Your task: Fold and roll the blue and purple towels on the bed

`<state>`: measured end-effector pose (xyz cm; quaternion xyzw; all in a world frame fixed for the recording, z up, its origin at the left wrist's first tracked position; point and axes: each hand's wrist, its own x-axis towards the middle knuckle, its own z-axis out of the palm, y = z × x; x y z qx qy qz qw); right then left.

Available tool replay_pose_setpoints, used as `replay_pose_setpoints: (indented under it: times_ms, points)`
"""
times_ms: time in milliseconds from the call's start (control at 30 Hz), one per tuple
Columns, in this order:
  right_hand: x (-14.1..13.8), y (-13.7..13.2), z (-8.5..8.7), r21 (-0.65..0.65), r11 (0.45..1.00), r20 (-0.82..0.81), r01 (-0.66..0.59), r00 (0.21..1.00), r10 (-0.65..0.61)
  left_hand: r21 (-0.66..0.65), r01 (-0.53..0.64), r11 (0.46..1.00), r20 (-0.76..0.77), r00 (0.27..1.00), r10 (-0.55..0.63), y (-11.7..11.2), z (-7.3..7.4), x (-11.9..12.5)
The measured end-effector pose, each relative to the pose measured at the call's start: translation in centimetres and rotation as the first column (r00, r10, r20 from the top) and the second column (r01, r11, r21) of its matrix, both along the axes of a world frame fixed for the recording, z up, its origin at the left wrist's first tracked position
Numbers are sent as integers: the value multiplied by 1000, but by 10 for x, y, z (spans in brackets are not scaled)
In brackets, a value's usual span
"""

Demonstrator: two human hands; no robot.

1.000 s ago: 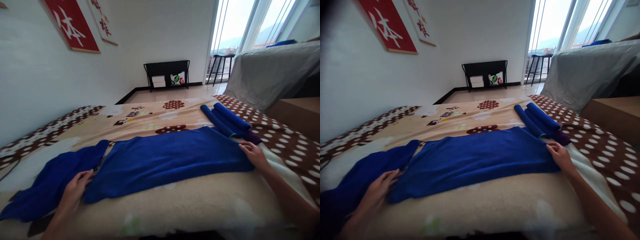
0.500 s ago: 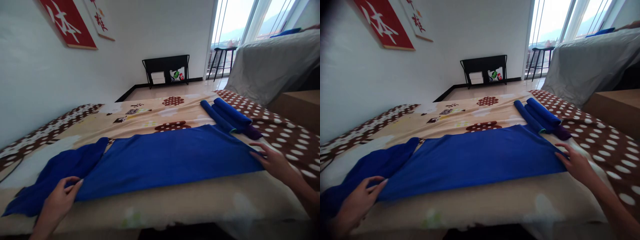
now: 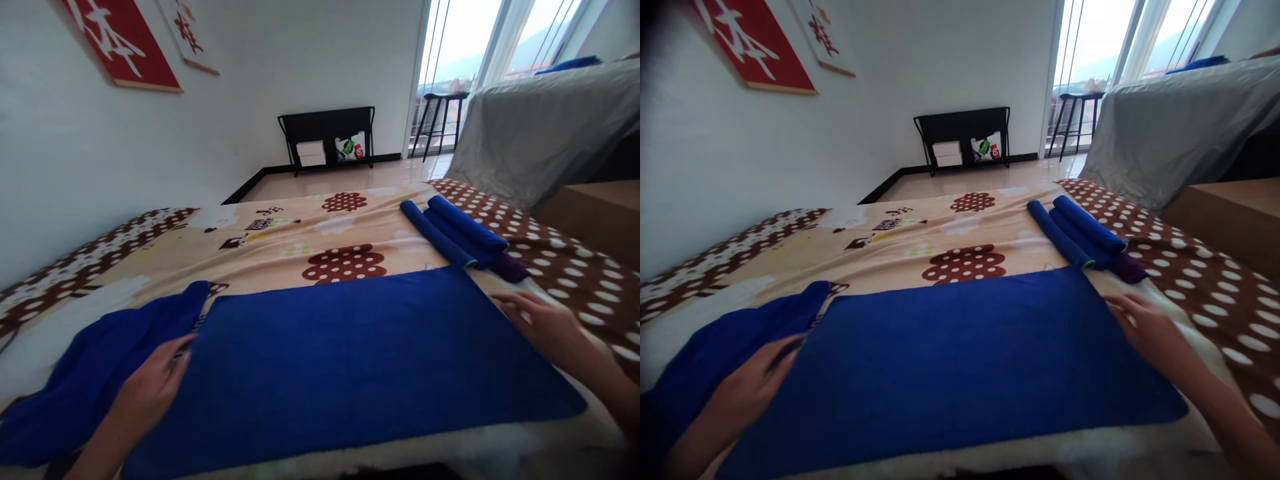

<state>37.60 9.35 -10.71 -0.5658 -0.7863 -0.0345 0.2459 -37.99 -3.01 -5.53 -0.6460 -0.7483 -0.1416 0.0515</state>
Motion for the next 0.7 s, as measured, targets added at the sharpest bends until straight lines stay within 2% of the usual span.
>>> replay_pose_setpoints:
  times_ms: [33,100,167,200,267,367,533,700]
  points:
    - [-22,27,10,-5,997,15,-75,997,75,-20,66,998,9,998,-65,29,3,3]
    - [-61,77,19,-19,984,74,-179,981,180,-33,113,993,-4,994,-113,84,0,5]
    - [-86,115,17,-22,975,133,-219,966,220,-43,84,996,-23,996,-85,124,-11,-1]
    - [-92,127,13,-17,975,157,-221,963,221,-45,58,997,-31,998,-59,136,-17,-6]
    - [-94,140,2,4,980,189,-201,962,197,-33,-1,999,-45,999,-1,146,-30,-19]
    - [-85,142,-12,38,987,223,-157,964,144,-27,-45,999,-54,998,44,144,-40,-39]
    - [-78,146,-13,36,992,287,-123,952,107,-116,-35,993,-8,999,35,145,-38,-65]
    - [-87,171,-8,-17,984,319,-177,932,173,-175,-122,977,49,990,133,153,-32,-85]
